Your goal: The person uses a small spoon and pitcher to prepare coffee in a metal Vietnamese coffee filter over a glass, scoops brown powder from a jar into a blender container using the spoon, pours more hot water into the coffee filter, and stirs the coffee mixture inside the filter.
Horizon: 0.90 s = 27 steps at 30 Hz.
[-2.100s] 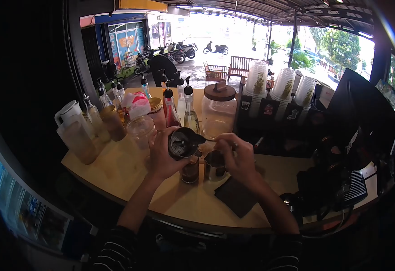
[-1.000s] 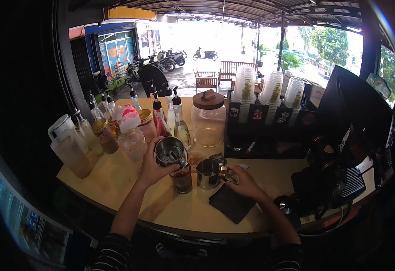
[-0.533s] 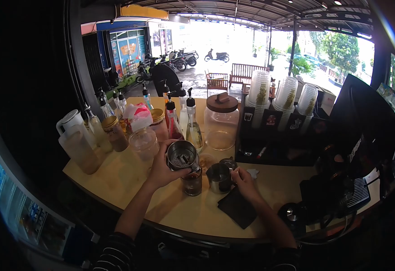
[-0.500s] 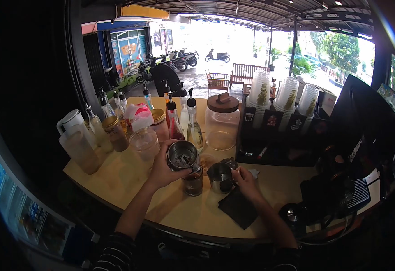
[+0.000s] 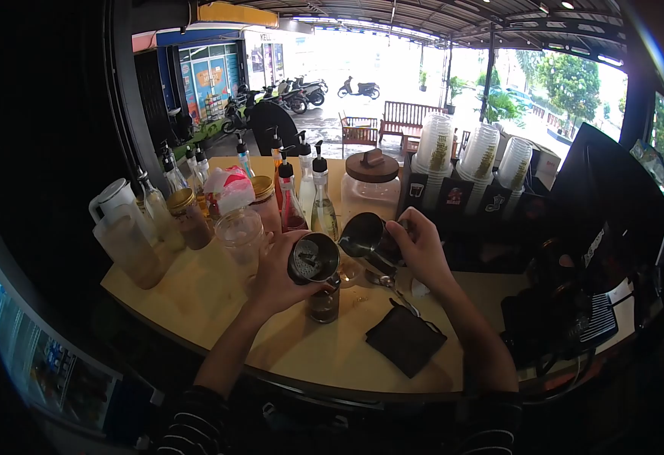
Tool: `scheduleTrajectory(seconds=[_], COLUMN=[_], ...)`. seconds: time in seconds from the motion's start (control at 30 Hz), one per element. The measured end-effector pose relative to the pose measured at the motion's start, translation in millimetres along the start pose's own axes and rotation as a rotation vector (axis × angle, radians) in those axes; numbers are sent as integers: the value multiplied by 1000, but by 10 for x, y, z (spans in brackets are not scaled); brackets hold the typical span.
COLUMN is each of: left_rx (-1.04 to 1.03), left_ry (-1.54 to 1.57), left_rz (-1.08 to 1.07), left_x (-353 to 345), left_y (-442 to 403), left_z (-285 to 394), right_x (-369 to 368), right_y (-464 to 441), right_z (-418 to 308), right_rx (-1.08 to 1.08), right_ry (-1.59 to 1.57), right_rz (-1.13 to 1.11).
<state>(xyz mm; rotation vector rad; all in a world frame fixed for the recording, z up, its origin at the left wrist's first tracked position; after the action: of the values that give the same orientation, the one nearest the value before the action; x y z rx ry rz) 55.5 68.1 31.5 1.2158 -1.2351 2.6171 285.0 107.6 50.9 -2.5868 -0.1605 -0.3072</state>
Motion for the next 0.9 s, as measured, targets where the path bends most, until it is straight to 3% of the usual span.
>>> scheduleTrajectory(seconds=[0.13,0.37,0.53,0.9], left_rx=[7,26,37,90], left_ry=[-73,-94,-88,-52], left_rz=[-35,-33,-12,-91], left_x=[-42,-44,-73,-145], left_y=[-4,5,26,6], left_z=[4,-49,-39,-26], right_x=[-100,-196,-225,-384], right_y=[-111,-239,-315,-283], right_z=[-124,-254,-328,-710], right_rx=[13,9,115,141], right_ry=[149,109,264,355], right_rz=[-16,-22,-29,-61])
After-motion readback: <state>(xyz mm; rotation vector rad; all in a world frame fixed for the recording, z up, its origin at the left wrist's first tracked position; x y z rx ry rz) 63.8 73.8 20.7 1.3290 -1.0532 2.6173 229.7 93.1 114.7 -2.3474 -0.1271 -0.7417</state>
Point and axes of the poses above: each hand's wrist, its own y-axis away from the middle knuckle, its own x-axis out of the back of the hand, z = x × y, the point moved 9 cm from there along -y, towards the middle knuckle, and after that the axes turned 5 degrees about -z, right-handed, at the moved point
